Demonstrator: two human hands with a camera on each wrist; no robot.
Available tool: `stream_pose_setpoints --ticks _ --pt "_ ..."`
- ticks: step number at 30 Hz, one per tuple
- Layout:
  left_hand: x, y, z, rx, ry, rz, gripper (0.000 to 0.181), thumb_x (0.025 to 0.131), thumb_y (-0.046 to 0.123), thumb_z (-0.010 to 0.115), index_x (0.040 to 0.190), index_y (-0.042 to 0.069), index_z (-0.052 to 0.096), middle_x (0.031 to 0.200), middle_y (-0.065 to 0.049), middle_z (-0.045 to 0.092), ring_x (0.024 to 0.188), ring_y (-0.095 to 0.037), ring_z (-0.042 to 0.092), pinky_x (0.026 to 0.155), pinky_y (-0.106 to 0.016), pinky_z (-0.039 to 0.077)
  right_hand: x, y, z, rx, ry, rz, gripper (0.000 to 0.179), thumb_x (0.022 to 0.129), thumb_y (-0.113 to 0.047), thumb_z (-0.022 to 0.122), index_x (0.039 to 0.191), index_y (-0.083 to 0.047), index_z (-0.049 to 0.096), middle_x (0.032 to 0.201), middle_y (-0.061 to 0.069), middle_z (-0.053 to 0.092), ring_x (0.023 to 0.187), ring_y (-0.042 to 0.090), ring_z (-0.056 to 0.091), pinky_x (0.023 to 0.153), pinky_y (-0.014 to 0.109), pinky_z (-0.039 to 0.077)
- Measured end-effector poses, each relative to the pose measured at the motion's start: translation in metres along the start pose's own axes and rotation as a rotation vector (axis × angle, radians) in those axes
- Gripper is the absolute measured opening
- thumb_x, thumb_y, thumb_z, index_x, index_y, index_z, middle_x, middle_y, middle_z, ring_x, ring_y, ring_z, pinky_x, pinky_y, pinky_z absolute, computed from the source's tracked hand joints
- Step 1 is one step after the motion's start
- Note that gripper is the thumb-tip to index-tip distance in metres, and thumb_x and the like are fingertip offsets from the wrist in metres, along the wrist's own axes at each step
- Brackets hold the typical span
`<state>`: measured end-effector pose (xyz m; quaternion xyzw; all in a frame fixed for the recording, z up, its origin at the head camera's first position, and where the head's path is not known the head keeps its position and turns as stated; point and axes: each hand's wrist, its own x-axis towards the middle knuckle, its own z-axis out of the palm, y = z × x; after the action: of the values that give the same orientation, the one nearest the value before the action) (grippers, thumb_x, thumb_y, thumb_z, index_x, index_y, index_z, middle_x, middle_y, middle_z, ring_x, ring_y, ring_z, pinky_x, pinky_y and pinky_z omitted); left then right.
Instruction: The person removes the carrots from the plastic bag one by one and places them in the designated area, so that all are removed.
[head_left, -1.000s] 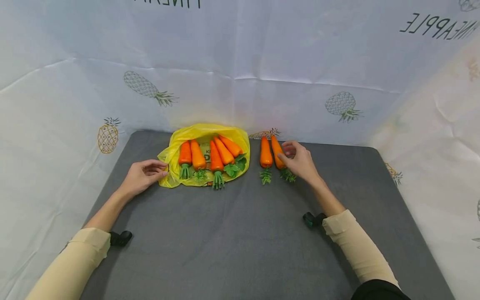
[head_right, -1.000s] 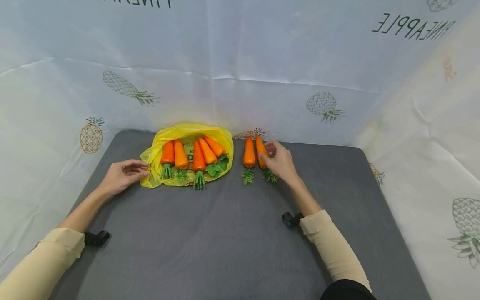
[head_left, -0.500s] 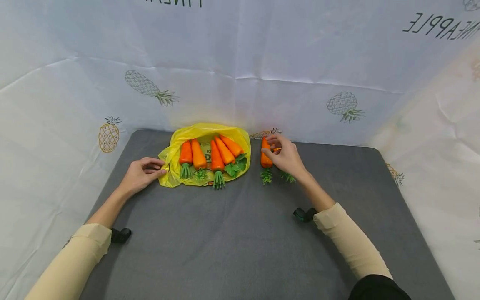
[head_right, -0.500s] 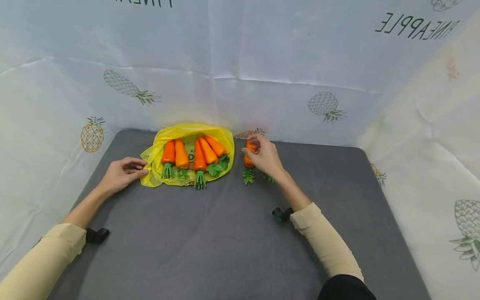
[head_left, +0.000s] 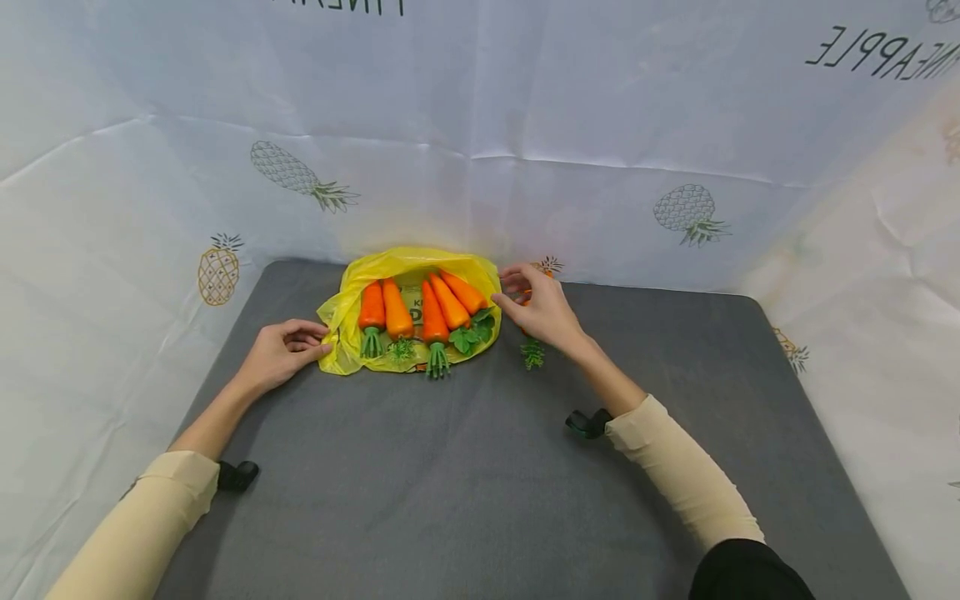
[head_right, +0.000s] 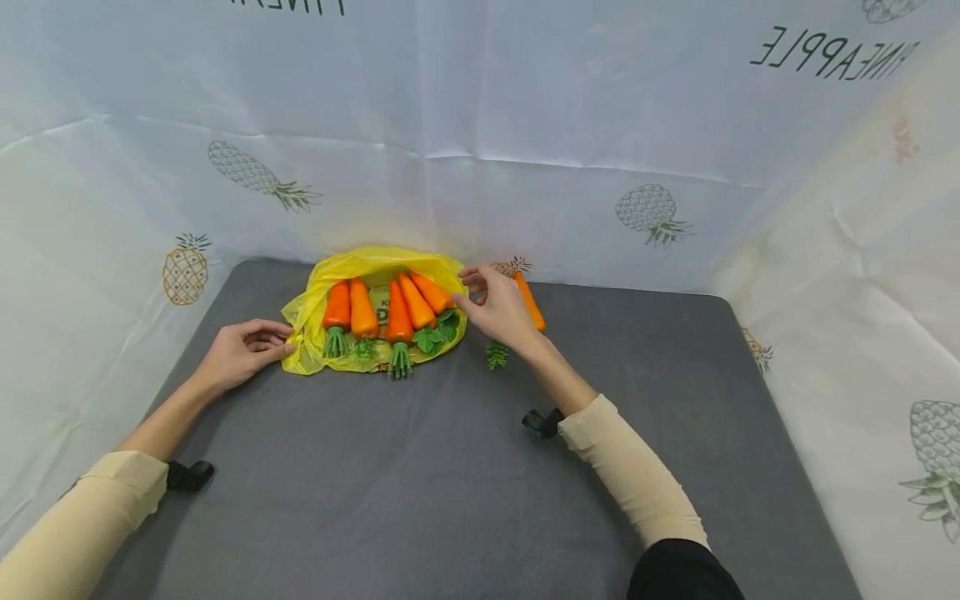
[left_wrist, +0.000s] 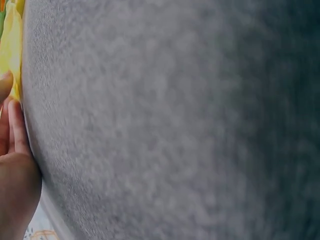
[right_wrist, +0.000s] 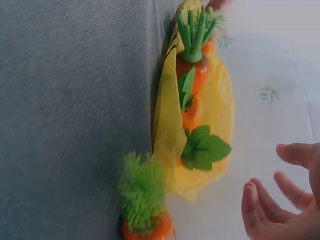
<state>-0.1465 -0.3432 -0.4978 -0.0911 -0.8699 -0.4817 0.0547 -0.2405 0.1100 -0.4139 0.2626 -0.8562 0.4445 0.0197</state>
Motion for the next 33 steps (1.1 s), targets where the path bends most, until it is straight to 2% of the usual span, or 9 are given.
stream_pose_setpoints --ticks 9,17,26,33 --pt "-0.003 0.005 -0.004 0.017 -0.07 -0.044 0.034 0.097 0.009 0.083 0.128 -0.002 0.075 0.122 -0.027 0.072 0.095 0.009 0.065 0.084 -0.005 0.055 0.016 -0.012 0.025 0.022 -0.072 -0.027 0.04 0.103 -0.018 0.076 0.137 0.001 0.065 0.133 0.025 0.073 0.117 0.038 0.073 0.1 0.054 0.063" --pt "-0.003 0.006 -0.004 0.034 -0.105 0.019 0.046 0.092 0.006 0.086 0.135 -0.002 0.072 0.136 -0.025 0.066 0.107 0.009 0.063 0.093 -0.002 0.052 0.027 -0.017 0.051 -0.005 -0.148 -0.035 0.041 0.105 -0.021 0.073 0.138 0.001 0.064 0.134 0.026 0.072 0.119 0.038 0.073 0.101 0.049 0.063" --pt "-0.006 0.005 -0.005 0.031 -0.118 0.023 0.048 0.091 0.004 0.087 0.135 -0.003 0.071 0.135 -0.026 0.067 0.108 0.009 0.063 0.094 -0.002 0.052 0.035 -0.015 0.071 -0.047 -0.222 -0.029 0.046 0.106 -0.022 0.072 0.144 0.001 0.061 0.14 0.024 0.07 0.126 0.037 0.07 0.106 0.048 0.061" --pt "-0.006 0.005 -0.005 0.006 -0.108 0.033 0.045 0.09 0.003 0.087 0.132 -0.003 0.073 0.132 -0.025 0.069 0.108 0.008 0.064 0.094 -0.003 0.053 0.042 -0.013 0.081 -0.087 -0.237 -0.033 0.047 0.103 -0.02 0.075 0.143 0.001 0.062 0.137 0.023 0.072 0.127 0.036 0.071 0.106 0.048 0.061"
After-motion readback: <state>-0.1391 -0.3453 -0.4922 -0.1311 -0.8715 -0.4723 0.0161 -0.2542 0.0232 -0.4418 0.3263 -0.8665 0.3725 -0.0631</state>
